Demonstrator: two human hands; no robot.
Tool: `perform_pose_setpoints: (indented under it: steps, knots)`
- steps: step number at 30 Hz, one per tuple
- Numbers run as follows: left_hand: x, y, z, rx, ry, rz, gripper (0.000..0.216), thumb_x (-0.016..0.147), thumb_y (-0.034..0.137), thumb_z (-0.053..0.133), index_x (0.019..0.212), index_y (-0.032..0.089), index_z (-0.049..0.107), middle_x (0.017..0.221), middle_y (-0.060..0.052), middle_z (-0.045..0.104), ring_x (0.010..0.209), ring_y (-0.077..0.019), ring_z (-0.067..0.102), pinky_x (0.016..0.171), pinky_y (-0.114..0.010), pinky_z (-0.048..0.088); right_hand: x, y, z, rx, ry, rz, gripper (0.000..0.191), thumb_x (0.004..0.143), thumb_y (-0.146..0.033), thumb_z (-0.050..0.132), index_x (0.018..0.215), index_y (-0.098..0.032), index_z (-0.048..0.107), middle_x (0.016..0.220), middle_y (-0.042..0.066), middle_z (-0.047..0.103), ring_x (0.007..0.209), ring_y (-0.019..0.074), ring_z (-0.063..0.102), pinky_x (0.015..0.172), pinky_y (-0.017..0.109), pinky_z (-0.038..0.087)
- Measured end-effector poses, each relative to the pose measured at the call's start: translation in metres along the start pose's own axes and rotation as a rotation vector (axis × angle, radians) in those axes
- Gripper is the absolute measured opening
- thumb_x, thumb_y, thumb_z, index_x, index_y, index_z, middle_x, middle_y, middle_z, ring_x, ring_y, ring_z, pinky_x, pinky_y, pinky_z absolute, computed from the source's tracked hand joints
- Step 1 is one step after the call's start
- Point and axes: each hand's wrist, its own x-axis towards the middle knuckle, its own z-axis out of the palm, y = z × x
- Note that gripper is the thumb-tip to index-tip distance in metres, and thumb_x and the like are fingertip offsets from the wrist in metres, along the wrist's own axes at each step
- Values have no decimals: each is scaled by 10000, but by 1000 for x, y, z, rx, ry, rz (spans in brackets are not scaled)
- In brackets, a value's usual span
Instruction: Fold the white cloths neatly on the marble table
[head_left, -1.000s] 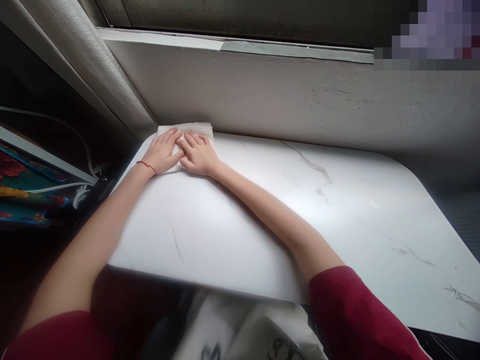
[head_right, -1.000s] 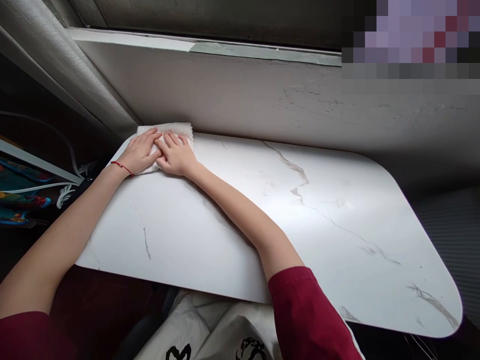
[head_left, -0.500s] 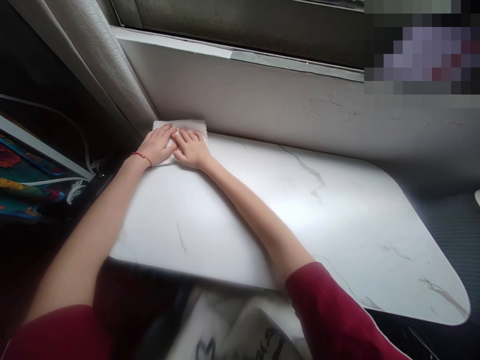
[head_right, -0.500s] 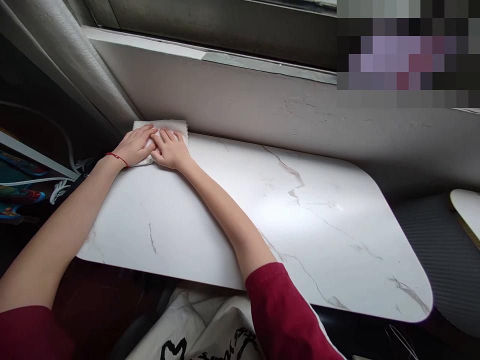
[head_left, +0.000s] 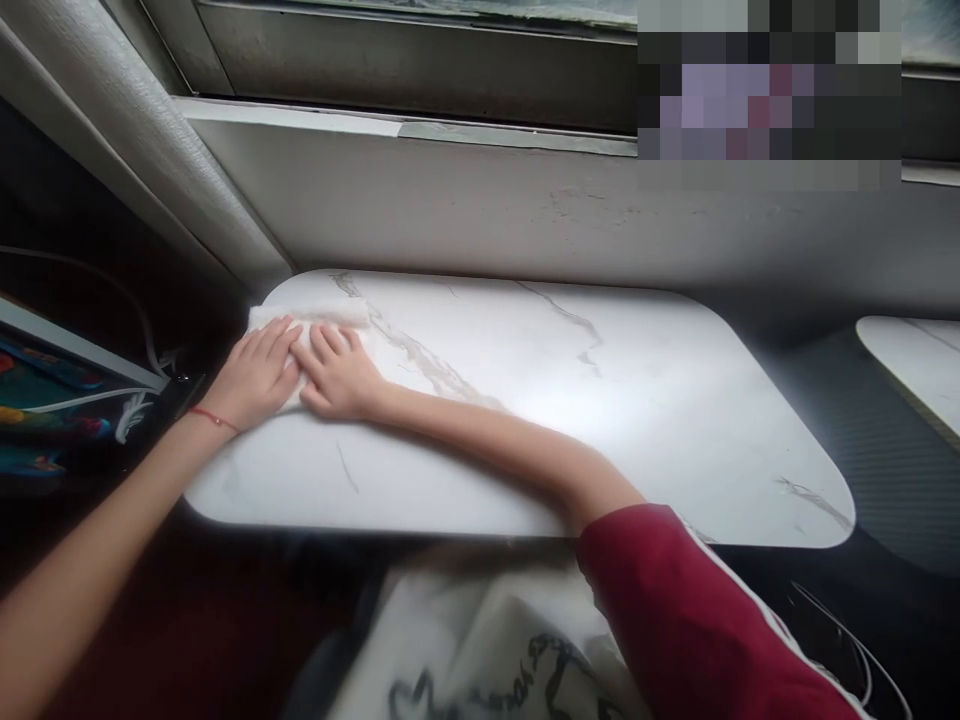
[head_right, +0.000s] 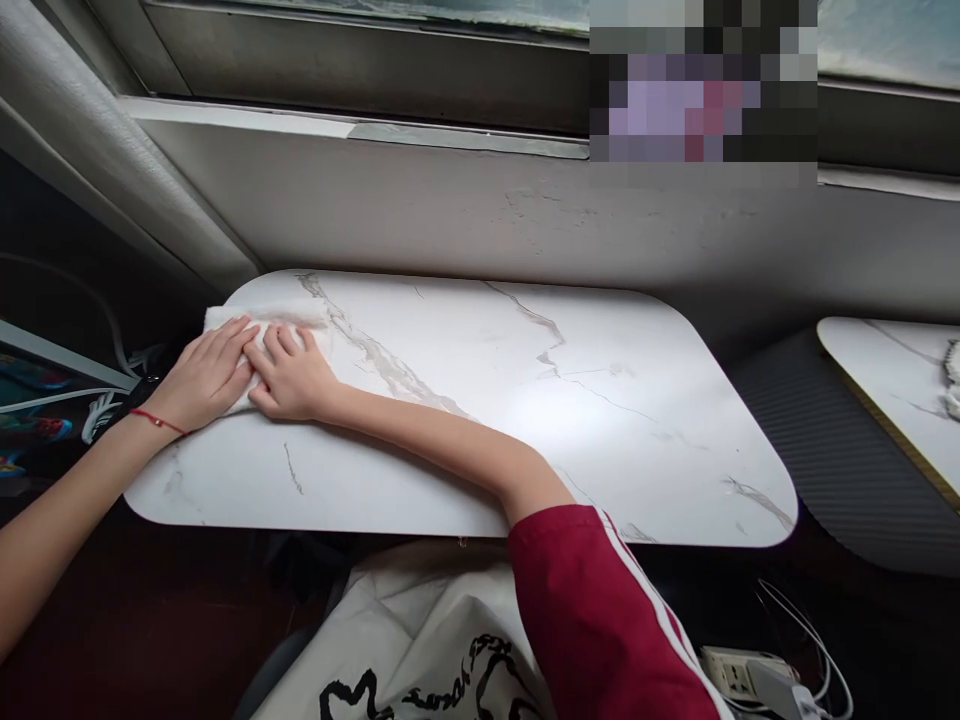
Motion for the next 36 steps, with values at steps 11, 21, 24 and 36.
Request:
perform_pose_setpoints:
  steps: [11,21,24,36]
  knots:
    - [-92,73,-9,36,40,147,613,991,305,308,1590,181,274,1645,-141,349,1530,-293,323,1250,-502,274,-107,-38,-17,120,118,-153,647,1008,-391,359,1505,23,367,1515,312,448,1403,411,437,1145,570,327]
    - [-74,114,-6,41,38,189,626,958,306,392,1566,188,299,1471,-178,534,1376,-340,491,1111,-521,405,-131,-11,-42,15,55,-253,539,991,-360,428,1352,34,500,1258,324,644,1163,403,608,970,576,463]
    - [-59,125,-2,52,53,117,649,945,312,394,1560,139,283,1408,-209,551,1286,-365,531,1053,-539,430,-126,9,-39,97,29,-286,546,988,-358,420,1344,47,507,1262,321,624,1175,398,587,997,589,462]
    - [25,130,15,-14,-67,222,713,950,357,373,1592,84,224,1648,-205,307,1545,-310,272,1238,-490,256,-120,71,-12,268,142,-114,605,944,-321,391,1443,16,451,1565,277,405,1515,374,305,1208,593,320]
